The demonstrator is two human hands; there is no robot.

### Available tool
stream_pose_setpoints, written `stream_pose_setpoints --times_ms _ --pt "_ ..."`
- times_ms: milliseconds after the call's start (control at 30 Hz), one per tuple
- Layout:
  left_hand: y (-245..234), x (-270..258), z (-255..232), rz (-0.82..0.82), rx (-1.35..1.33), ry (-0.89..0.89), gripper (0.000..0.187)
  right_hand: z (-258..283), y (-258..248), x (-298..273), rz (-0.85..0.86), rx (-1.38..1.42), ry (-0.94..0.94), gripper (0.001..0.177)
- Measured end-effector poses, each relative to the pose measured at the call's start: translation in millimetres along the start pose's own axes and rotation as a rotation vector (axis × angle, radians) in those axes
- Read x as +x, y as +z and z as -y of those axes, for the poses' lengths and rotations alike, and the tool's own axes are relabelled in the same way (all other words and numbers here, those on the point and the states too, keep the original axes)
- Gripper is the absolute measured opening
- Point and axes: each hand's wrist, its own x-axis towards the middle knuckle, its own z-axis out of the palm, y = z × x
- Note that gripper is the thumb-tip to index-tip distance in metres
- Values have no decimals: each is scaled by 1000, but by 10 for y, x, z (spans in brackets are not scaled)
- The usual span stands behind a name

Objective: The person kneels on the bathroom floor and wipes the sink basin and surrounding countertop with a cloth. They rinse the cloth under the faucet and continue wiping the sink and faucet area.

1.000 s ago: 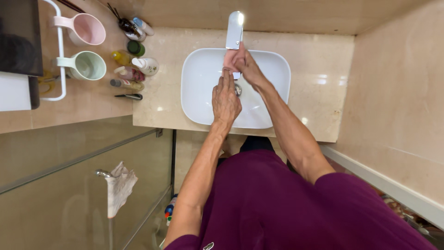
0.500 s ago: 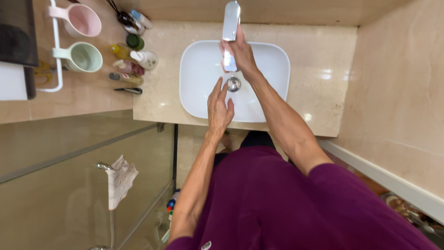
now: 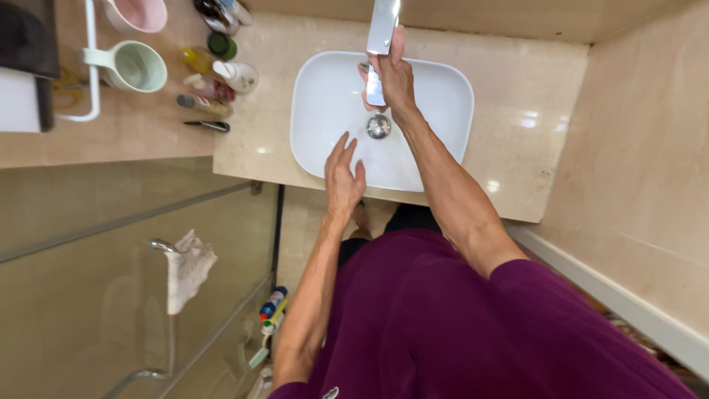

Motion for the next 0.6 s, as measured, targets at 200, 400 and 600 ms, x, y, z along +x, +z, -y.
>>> stream_pose_setpoints --times_ms 200,400,600 --pt "58 -55 32 -19 -30 -16 45 -280 -108 -368 217 152 -206 58" --pt "46 77 -17 -15 -34 -6 46 -41 6 -80 101 40 -95 41" --pt "-1 358 -273 -15 -56 54 51 -51 1 -38 49 233 72 57"
